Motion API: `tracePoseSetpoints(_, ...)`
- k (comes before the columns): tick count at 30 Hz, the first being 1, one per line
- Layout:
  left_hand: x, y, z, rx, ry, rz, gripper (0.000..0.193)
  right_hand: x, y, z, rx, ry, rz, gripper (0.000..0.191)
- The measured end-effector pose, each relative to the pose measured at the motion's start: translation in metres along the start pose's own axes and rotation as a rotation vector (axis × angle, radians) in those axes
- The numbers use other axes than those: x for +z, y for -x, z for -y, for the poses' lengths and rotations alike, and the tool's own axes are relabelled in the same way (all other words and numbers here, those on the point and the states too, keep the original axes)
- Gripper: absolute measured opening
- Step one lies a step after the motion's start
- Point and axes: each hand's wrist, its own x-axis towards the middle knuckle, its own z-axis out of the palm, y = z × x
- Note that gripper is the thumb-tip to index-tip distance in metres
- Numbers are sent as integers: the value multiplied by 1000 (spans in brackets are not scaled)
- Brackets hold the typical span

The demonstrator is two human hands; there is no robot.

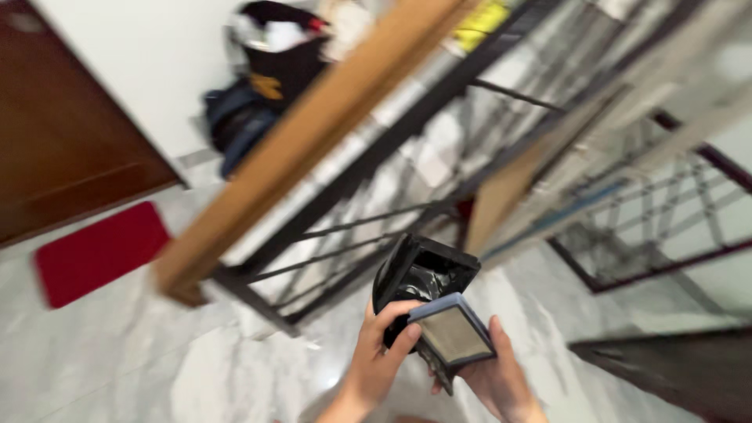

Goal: The person opens the dust canister of a red handheld vacuum cleaner, removes the dirty filter, carries it to the bathroom sink, and taps and brushes dust out of the filter over the trash bin. They then reassemble the canister, place it back on the stairs, and wash their hands at the sink.

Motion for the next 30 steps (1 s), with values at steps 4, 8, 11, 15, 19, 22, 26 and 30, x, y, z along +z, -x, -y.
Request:
tracePoseSetpoints(4, -128, 36, -64, 282, -278, -122, 30, 90, -51, -57, -28, -46, 367, 90)
tracePoseSetpoints(8, -212, 98, -105, 231, -422, -257, 32, 161, -86, -105, 13, 55, 168, 103)
tracePoseSetpoints(11, -269, 119, -122, 45, -205, -430, 29, 234, -119, -128, 20, 187, 384, 113)
tracePoseSetpoints(15, -334, 115, -124, -47, 92, -619, 26, 321, -160, -144, -41, 488, 499, 122)
tracePoseSetpoints(19, -394, 80, -124, -30, 188, -677, 29, 361, -202, -117, -309, 957, 442, 123)
tracePoseSetpoints(22, -434, 41, -122, -25, 115, -679, 30, 371, -233, -84, -446, 1010, 313, 126)
tracePoseSetpoints(26, -479, -29, -125, -33, 157, -610, 32, 389, -261, -41, -804, 1337, -64, 76)
tracePoseSetpoints(30, -493, -98, -117, -117, 116, -497, 31, 404, -283, -14, -705, 1883, -552, 63)
